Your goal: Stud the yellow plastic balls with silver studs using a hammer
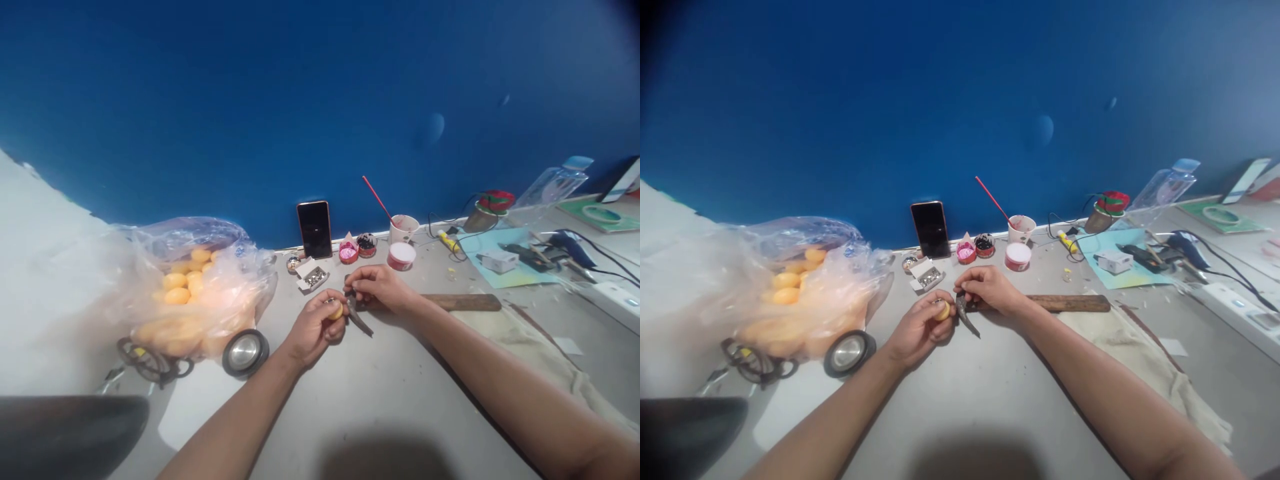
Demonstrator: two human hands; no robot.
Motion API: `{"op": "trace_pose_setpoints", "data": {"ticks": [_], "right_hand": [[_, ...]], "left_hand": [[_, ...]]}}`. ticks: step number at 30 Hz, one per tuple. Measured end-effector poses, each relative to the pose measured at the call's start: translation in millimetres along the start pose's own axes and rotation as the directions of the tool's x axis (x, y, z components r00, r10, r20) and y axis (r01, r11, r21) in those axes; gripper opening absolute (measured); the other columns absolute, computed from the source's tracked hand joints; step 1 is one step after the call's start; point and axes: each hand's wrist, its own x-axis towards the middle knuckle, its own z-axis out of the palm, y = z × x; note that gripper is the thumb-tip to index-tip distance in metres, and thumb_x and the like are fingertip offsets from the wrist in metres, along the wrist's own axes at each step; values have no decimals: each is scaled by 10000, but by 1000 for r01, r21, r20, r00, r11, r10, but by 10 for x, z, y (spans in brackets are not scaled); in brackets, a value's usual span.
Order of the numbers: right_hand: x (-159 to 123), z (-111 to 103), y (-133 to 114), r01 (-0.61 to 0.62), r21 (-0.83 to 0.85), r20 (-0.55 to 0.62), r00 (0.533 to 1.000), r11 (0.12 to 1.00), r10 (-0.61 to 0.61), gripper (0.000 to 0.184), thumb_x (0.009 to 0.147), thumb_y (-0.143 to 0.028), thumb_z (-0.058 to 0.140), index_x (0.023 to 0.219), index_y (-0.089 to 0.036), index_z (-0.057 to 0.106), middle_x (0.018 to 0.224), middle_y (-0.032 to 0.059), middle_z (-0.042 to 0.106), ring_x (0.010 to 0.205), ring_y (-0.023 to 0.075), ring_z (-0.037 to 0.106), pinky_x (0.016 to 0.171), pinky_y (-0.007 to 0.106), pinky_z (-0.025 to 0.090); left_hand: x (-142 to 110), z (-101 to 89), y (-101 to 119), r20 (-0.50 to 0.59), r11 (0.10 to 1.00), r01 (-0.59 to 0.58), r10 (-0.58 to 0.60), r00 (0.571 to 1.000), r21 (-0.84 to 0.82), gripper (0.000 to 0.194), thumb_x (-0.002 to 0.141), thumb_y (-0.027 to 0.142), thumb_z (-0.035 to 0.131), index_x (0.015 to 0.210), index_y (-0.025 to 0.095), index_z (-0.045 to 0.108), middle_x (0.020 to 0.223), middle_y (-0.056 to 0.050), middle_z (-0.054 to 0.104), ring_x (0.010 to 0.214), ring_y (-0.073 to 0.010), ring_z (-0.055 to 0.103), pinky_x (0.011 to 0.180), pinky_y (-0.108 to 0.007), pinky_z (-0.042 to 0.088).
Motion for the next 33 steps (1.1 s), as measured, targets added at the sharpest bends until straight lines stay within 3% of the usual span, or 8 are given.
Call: {"op": "trace_pose_setpoints", "data": {"ticks": [9, 16, 19, 21, 24, 26, 29, 33], "right_hand": [[-2, -6, -1, 6, -74, 28, 1000, 997, -4, 207, 740, -281, 781, 898, -148, 774, 718, 36, 708, 569, 100, 579, 502, 197, 447], [-20, -5, -11, 32, -108, 51, 998, 994, -27, 231, 769, -335, 785, 905, -148, 770, 657, 14, 668, 562, 106, 562, 517, 211, 445], [14, 59, -157, 35, -274, 30, 999, 961, -27, 218, 849, -364, 713, 898, -157, 763, 726, 41, 713, 549, 111, 547, 494, 221, 406], [80, 171, -326, 134, -556, 44, 990, 820, -132, 181, 894, -308, 662, 835, -164, 753, 774, 48, 740, 617, 129, 593, 554, 233, 418], [261, 444, -583, 176, -911, 107, 974, 373, -198, 201, 946, -247, 596, 902, -176, 779, 918, 84, 784, 797, 195, 690, 664, 266, 448], [413, 646, -687, 116, -988, 99, 984, 104, -149, 244, 983, -261, 559, 999, -185, 790, 1032, 122, 795, 906, 236, 732, 714, 276, 478], [617, 875, -712, 112, -993, 110, 991, 24, -80, 222, 934, -270, 644, 1053, -159, 795, 1048, 171, 797, 979, 297, 756, 768, 310, 528], [741, 965, -648, 112, -994, 112, 993, -1, -32, 302, 885, -227, 682, 1162, -159, 781, 1067, 190, 800, 1012, 336, 766, 797, 356, 563]], "left_hand": [[33, -35, 20, -18, 999, 24, -25, 1000, -45, 384, 898, 464, 730, 765, 160, 537, 646, 21, 560, 403, -33, 352, 419, -172, 231], [-21, 34, -21, 17, 981, 35, -39, 999, 190, 435, 876, 538, 732, 751, 147, 585, 580, 5, 559, 402, -48, 373, 423, -192, 244], [-40, 66, -14, 52, 956, 31, -49, 997, 292, 457, 869, 552, 731, 730, 135, 602, 575, -6, 566, 408, -47, 375, 427, -202, 242], [-41, 74, -12, 62, 952, 29, -50, 997, 305, 463, 867, 558, 724, 723, 135, 605, 590, -15, 580, 411, -47, 380, 427, -204, 233], [-24, 62, -29, 49, 961, 33, -49, 998, 274, 455, 859, 562, 720, 718, 147, 598, 570, -3, 566, 401, -52, 374, 420, -207, 236], [-7, 44, -55, 29, 965, 35, -44, 999, 259, 454, 855, 570, 716, 718, 155, 594, 545, 5, 553, 394, -59, 379, 414, -207, 240], [20, 18, -99, -1, 971, 20, -21, 1000, 238, 470, 847, 603, 705, 732, 161, 591, 544, 4, 563, 388, -66, 392, 401, -205, 240], [33, 1, -126, 1, 978, 22, -22, 1000, 209, 449, 839, 580, 721, 741, 161, 592, 554, 3, 577, 374, -69, 407, 386, -204, 246]]}}
